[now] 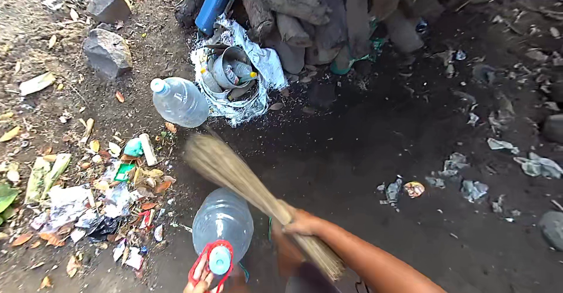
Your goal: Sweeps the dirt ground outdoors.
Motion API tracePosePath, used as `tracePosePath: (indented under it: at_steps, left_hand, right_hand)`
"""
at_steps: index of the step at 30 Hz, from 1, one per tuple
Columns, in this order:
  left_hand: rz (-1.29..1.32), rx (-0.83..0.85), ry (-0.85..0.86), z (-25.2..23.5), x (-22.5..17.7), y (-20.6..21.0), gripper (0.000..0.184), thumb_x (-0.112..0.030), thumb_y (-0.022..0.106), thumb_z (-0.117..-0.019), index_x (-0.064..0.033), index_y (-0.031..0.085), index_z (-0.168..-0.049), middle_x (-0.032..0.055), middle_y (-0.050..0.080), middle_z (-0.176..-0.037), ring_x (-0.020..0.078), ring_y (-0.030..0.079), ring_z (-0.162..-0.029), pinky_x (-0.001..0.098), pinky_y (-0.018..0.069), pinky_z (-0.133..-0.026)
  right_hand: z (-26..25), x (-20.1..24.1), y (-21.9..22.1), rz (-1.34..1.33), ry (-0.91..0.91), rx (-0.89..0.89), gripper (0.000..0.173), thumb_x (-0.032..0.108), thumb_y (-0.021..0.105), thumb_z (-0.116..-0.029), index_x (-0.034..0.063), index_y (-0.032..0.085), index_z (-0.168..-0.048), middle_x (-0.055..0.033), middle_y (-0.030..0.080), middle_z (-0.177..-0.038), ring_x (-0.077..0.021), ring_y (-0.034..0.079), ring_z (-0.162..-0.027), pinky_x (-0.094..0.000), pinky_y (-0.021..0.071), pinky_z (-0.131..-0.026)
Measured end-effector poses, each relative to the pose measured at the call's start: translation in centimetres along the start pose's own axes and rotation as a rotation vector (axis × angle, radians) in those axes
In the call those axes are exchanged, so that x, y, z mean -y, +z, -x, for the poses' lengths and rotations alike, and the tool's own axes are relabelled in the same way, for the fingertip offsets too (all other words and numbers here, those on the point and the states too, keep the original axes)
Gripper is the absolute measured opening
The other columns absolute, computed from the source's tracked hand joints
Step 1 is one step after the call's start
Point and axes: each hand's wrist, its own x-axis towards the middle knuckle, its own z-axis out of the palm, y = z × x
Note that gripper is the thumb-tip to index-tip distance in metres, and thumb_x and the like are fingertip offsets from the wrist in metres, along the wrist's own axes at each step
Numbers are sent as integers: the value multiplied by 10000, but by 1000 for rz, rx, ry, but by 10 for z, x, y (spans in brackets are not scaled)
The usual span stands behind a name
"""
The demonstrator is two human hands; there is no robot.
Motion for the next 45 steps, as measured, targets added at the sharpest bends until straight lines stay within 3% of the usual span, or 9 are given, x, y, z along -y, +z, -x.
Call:
tracePosePath:
  at_steps: [5, 13, 19, 22, 25, 30, 36, 40, 45]
  left_hand:
    - [-24, 39, 31, -71, -43, 130, 537, 37, 399, -1027, -74, 385, -1553, 159, 666, -1254, 234, 704, -938, 409, 605, -720]
    - [-7, 55, 39, -145, -105, 290, 549, 45, 394, -1029, -105, 379, -1557, 182, 637, -1223, 263, 669, -949, 455, 574, -744]
    - [-83, 45, 103, -149, -120, 343, 568, 55, 395, -1018, -104, 376, -1563, 185, 633, -1246, 257, 680, -966, 426, 587, -734]
    - [-62, 25, 119, -154, -122, 339, 559, 44, 416, -1033, -114, 382, -1568, 189, 640, -1256, 272, 693, -975, 445, 596, -744]
    - [-26, 30, 116, -160, -119, 336, 595, 60, 377, -1012, -129, 359, -1576, 184, 616, -1294, 275, 680, -1012, 461, 586, -773]
    - [18, 7, 95, -174, -122, 357, 618, 68, 369, -985, -136, 355, -1568, 194, 622, -1204, 282, 685, -917, 459, 592, -734]
    - [69, 14, 118, -211, -119, 415, 591, 48, 366, -1006, -135, 342, -1567, 178, 584, -1099, 261, 640, -835, 449, 577, -702]
    - [94, 1, 119, -228, -113, 451, 530, -28, 399, -1059, -129, 305, -1571, 190, 543, -1160, 279, 620, -901, 467, 565, -762]
    - [31, 57, 85, -229, -113, 457, 440, -148, 411, -1117, -96, 368, -1553, 216, 424, -1539, 361, 539, -1311, 529, 512, -996]
  right_hand:
    - [-3, -98, -137, -224, 337, -445, 1096, 269, 817, -849, 217, 83, -1662, -294, 544, -1415, -452, 570, -1268, -644, 450, -1049]
    - [33, -100, -136, -394, 192, -398, 1061, 287, 785, -888, 244, 62, -1664, -271, 564, -1399, -409, 611, -1225, -616, 479, -1029]
    - [-48, -81, -255, -531, 220, -654, 1073, 250, 806, -858, 157, 95, -1656, -280, 502, -1467, -424, 526, -1330, -607, 430, -1088]
    - [-50, -68, -215, -675, 105, -729, 1014, 281, 750, -914, 203, 70, -1662, -264, 549, -1422, -396, 609, -1228, -596, 500, -1014]
    - [-20, -71, -159, -892, -18, -597, 987, 199, 702, -950, 235, 21, -1663, -237, 393, -1576, -360, 553, -1318, -556, 489, -1049]
    - [0, -132, -187, -1039, 132, -535, 845, 150, 670, -986, 101, 139, -1642, -233, 397, -1571, -350, 499, -1366, -519, 451, -1089]
    - [16, -165, -166, -958, 134, -698, 890, 154, 665, -976, 180, 97, -1662, -177, 326, -1638, -307, 487, -1399, -506, 442, -1110]
    - [61, -177, -114, -986, 132, -596, 858, 147, 654, -965, 185, 147, -1657, -156, 298, -1656, -293, 471, -1413, -501, 445, -1111]
    - [117, -190, -64, -957, 202, -515, 866, 171, 632, -962, 189, 121, -1660, -194, 296, -1647, -320, 501, -1382, -514, 470, -1082]
